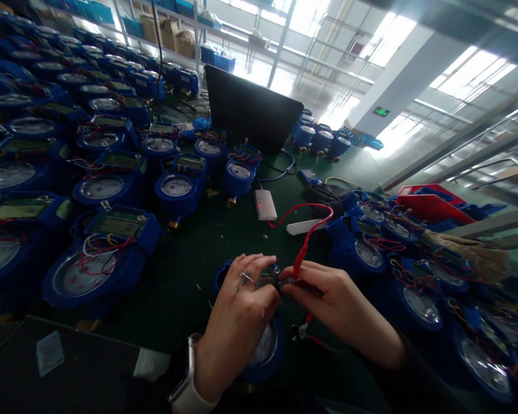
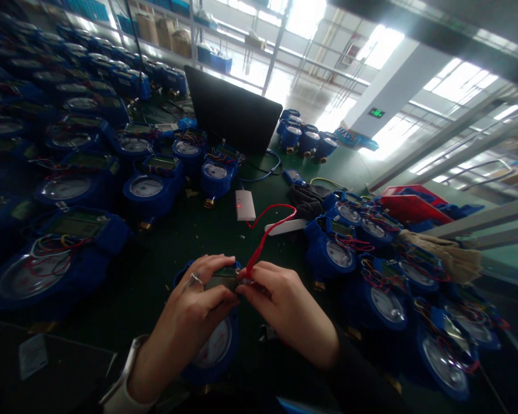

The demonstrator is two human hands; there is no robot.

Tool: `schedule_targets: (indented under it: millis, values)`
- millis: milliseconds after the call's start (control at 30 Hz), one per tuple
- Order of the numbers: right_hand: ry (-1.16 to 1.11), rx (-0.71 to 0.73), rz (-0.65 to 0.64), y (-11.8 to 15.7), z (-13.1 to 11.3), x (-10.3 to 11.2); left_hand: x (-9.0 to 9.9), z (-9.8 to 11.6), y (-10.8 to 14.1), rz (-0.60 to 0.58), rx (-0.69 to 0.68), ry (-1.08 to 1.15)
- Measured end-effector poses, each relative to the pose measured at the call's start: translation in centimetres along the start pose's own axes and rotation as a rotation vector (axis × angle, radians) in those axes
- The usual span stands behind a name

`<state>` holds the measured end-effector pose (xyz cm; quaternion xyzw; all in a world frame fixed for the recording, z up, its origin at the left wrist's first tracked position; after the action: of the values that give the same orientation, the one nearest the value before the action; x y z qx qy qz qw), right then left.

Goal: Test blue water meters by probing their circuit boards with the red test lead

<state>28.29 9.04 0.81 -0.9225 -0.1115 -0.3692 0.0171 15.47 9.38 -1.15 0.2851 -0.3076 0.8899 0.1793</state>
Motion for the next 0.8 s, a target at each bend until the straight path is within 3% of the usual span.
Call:
schedule_targets:
  millis: [800]
  values:
    - [0.019, 0.012, 0.0, 0.09, 0.1, -0.28, -0.14, -0.06, 0.06, 0.022, -0.003, 0.049]
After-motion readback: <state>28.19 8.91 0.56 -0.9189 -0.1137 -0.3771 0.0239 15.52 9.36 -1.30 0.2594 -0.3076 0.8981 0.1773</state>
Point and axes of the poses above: each hand's wrist, its own y-axis away from the middle knuckle, its own x-axis out of the back of the hand, z = x × y, the point moved 7 cm from there along -y, towards the middle knuckle, and after that the axes turned 1 degree about y, right-handed, at the moved point
